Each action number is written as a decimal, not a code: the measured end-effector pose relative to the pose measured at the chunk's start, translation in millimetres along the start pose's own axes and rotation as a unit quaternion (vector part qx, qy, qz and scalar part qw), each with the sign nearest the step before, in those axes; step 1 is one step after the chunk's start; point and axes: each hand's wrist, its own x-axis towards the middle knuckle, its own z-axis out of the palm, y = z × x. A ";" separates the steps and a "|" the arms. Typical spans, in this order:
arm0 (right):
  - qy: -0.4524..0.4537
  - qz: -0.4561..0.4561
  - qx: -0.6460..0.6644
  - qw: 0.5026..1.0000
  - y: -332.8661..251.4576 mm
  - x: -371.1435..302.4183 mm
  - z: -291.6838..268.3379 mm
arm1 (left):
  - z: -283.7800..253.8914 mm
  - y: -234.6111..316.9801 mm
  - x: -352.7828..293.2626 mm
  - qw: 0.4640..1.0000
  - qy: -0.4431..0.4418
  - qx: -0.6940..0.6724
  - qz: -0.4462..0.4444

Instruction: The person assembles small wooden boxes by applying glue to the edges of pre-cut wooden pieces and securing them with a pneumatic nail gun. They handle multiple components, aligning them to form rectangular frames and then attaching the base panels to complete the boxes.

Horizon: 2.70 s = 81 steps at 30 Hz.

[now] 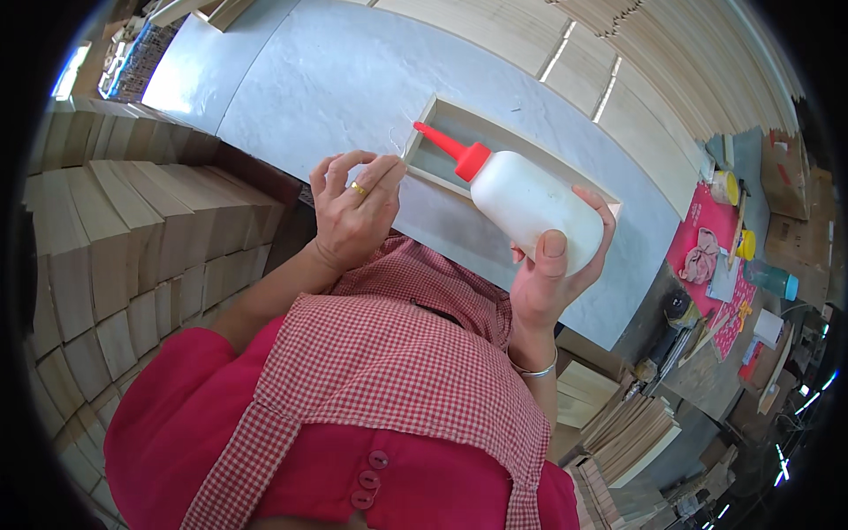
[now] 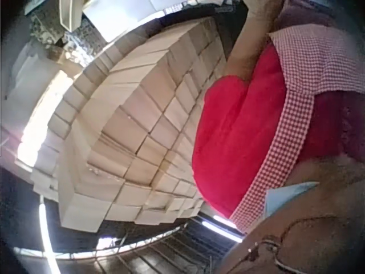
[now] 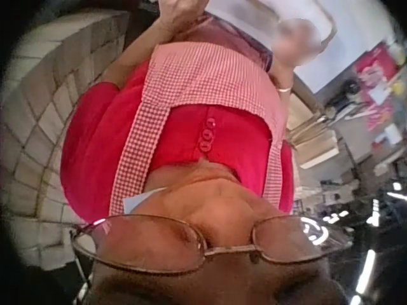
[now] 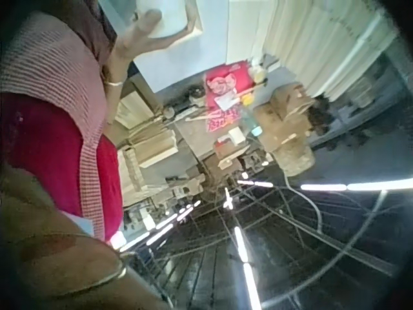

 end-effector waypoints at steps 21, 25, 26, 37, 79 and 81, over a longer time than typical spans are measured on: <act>-0.086 0.017 -0.137 0.987 32.5 5.9 -0.8 | 10.4 -27.2 -17.3 0.979 0.007 -0.176 -0.104; -0.086 -0.036 -0.171 0.981 32.3 14.4 2.1 | 26.4 -33.0 -20.8 0.976 0.022 -0.183 -0.116; -0.083 -0.046 -0.171 0.981 33.1 17.4 3.3 | 29.1 -33.8 -23.3 0.976 0.022 -0.180 -0.117; -0.032 -0.125 -0.198 0.972 42.1 49.0 20.0 | 31.3 -34.1 -23.6 0.980 0.029 -0.164 -0.110; 0.232 -0.106 -0.339 0.906 -4.7 19.8 -162.1 | 36.2 -29.0 -23.6 0.989 0.017 -0.121 -0.087; 0.236 -0.110 -0.342 0.903 -4.6 19.3 -164.3 | 36.7 -29.4 -23.3 0.989 0.017 -0.118 -0.086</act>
